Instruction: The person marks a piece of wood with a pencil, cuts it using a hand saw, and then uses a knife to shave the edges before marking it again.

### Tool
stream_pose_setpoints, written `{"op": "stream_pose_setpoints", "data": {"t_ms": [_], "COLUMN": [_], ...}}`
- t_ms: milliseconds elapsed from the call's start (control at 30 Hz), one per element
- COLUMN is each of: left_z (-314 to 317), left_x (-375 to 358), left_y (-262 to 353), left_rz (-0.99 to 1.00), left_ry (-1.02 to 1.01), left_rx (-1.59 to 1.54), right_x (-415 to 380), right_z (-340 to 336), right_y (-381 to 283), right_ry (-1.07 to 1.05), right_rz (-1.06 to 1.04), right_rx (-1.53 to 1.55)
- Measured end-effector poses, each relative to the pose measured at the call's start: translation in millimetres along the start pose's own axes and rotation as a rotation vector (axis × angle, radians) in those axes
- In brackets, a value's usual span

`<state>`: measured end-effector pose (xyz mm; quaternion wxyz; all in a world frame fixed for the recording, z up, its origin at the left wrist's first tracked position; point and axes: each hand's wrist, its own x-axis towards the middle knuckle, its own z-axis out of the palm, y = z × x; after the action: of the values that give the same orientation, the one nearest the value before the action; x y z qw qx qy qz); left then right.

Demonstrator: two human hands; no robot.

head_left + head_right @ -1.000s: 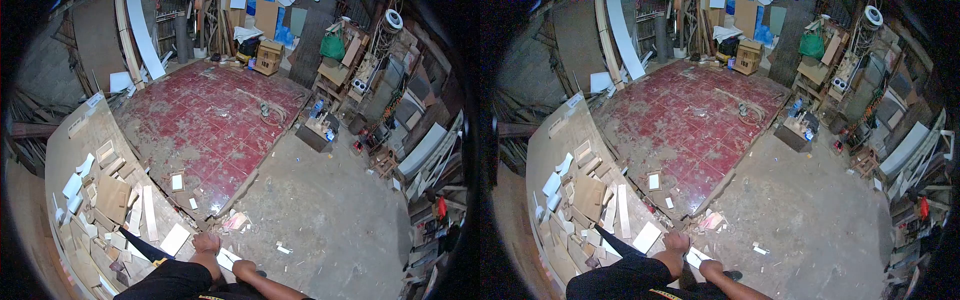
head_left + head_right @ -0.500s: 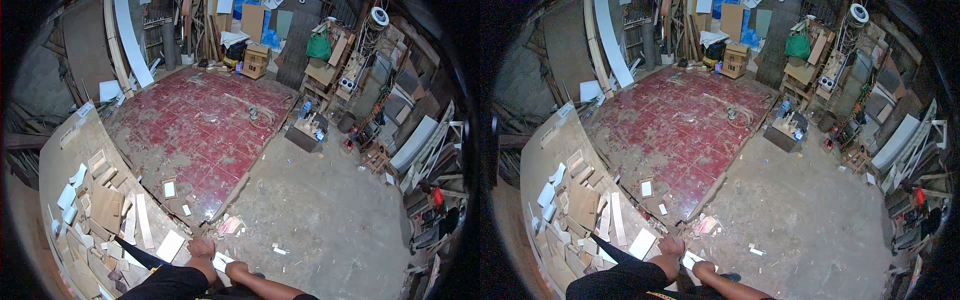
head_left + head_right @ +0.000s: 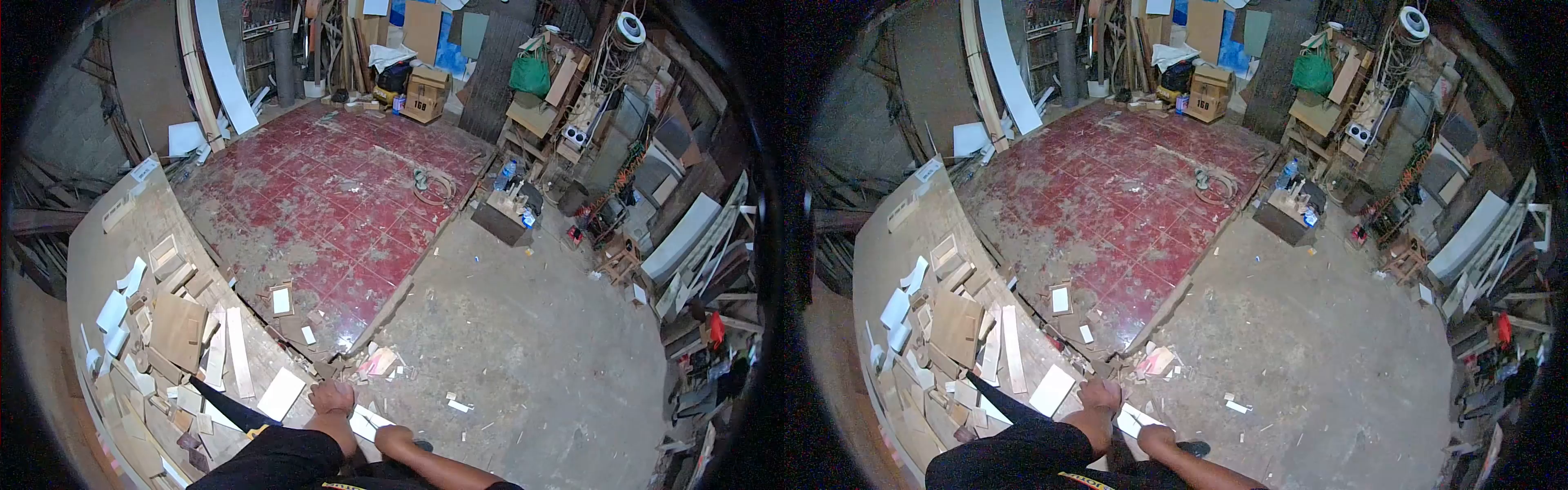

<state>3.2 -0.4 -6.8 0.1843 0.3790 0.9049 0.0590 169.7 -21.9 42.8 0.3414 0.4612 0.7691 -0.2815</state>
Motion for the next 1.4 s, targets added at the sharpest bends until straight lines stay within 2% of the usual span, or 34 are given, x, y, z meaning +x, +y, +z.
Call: {"op": "stream_pose_setpoints", "data": {"t_ms": [100,200,300,367,433,533,567,633,733,767,833,967,1167,1233,1400], "left_z": [-4,-5,-9,-6,0,0,0,1,-12,-10,0,-10,-26,-10,-9], "left_x": [-2,-3,-1,0,-1,2,2,-3,-3,-1,0,-3,-11,-5,0], "left_y": [1,3,4,2,-1,-1,0,-2,2,-1,-3,3,9,5,4], "left_rz": [-0.001,-0.027,-0.033,-0.042,-0.019,-0.020,-0.026,-0.005,-0.042,-0.043,-0.028,-0.038,-0.044,-0.034,-0.033], "left_ry": [0.000,-0.016,-0.040,-0.059,0.006,-0.052,-0.052,0.029,-0.042,-0.039,0.007,0.009,-0.003,0.001,-0.077], "left_rx": [0.015,0.013,0.023,0.036,0.039,0.064,0.057,0.031,0.063,0.065,0.046,0.061,0.007,0.034,0.093], "right_x": [73,64,50,6,-11,31,38,81,59,50,8,12,62,31,-28], "right_z": [44,34,38,0,-12,12,9,37,26,18,-9,-3,25,5,-14], "right_y": [-2,-2,8,-1,-7,-16,-20,-20,-8,-9,-10,-16,-18,-8,-6], "right_ry": [0.001,0.074,0.057,0.022,-0.008,0.026,0.014,0.056,0.132,0.063,0.052,-0.002,0.155,0.110,0.058], "right_rz": [-0.024,-0.016,0.046,0.004,0.070,0.081,0.025,-0.035,-0.070,0.004,-0.027,0.055,0.022,-0.019,0.091], "right_rx": [-0.039,0.017,-0.017,-0.059,-0.073,-0.058,-0.100,-0.126,-0.114,-0.083,-0.138,-0.132,-0.037,-0.037,-0.011]}}
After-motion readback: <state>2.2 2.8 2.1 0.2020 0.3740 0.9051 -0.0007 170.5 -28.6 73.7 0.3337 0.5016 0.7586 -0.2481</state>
